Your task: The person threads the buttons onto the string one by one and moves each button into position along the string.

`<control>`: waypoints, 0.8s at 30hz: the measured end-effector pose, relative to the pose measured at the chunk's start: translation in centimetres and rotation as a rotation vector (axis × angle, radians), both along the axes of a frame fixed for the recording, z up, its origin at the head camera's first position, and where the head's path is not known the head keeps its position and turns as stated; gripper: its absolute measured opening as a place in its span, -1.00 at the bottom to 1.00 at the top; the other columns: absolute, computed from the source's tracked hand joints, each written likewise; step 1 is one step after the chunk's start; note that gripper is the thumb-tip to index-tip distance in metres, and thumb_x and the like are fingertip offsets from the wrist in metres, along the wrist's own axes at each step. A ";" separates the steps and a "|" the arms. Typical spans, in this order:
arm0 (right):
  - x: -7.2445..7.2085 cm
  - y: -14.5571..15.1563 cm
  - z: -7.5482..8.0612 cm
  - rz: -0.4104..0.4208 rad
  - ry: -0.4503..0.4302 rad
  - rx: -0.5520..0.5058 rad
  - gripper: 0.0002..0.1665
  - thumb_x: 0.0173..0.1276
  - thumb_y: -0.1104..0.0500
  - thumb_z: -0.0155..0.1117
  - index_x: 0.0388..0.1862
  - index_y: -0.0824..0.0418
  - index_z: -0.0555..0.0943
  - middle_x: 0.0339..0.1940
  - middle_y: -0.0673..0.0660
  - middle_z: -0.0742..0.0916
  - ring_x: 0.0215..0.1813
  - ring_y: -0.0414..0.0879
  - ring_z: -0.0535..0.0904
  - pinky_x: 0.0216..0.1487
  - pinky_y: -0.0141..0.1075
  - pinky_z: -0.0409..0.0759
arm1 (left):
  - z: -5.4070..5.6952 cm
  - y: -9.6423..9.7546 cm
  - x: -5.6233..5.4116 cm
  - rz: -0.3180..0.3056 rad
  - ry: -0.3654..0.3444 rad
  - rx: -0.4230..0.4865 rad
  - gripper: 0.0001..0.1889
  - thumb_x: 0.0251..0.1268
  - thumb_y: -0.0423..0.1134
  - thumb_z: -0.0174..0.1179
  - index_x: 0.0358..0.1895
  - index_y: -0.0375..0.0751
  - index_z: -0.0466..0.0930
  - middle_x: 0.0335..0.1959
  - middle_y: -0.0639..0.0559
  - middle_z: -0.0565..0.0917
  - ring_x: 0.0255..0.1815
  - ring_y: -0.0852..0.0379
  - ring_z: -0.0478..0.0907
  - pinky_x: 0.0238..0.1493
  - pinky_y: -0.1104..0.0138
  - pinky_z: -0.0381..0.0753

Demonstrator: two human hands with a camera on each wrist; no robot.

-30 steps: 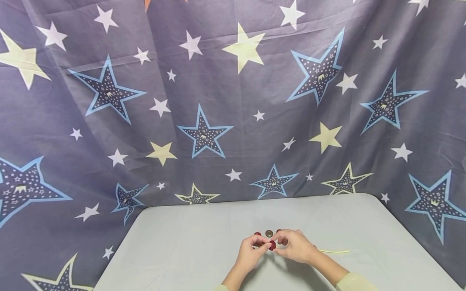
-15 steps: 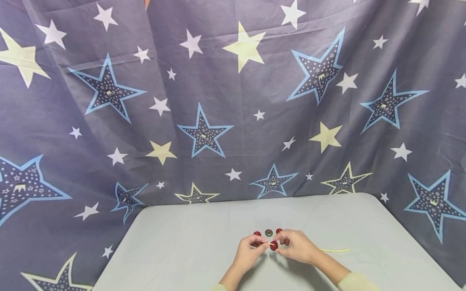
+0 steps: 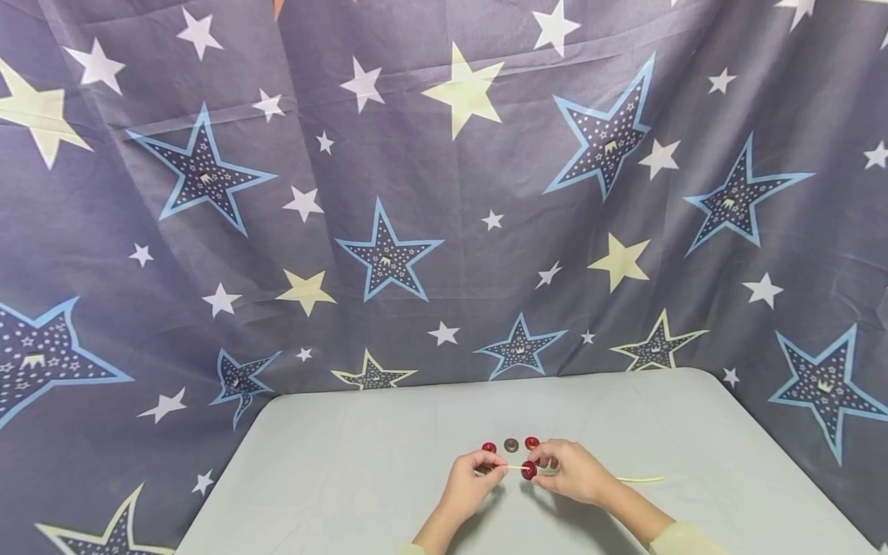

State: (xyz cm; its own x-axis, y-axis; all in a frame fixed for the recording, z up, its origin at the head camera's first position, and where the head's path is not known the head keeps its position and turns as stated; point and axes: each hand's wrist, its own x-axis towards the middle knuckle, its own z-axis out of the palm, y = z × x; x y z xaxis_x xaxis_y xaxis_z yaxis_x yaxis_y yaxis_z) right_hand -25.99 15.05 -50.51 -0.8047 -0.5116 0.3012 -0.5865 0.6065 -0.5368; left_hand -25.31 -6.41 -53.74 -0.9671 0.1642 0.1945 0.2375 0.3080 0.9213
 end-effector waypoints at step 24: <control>0.0 1.6 -0.5 -0.044 0.058 0.043 -0.74 -0.03 0.12 0.47 -0.31 0.09 0.64 -0.46 -0.04 0.65 -0.41 -0.24 0.50 -0.38 -0.42 0.44 | 0.8 -1.2 0.7 0.000 -0.015 0.010 -0.90 0.09 -0.27 0.30 -0.35 -0.21 0.67 -0.39 -0.03 0.68 -0.41 0.37 0.45 -0.31 0.49 0.45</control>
State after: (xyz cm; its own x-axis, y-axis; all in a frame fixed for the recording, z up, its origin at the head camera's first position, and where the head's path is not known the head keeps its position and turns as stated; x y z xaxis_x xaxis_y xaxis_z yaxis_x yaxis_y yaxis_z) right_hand -25.97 16.62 -51.02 -0.8087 -0.4894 0.3262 -0.5879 0.6545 -0.4754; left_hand -24.62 -7.61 -52.89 -0.9698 0.1627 0.1815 0.2238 0.2991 0.9276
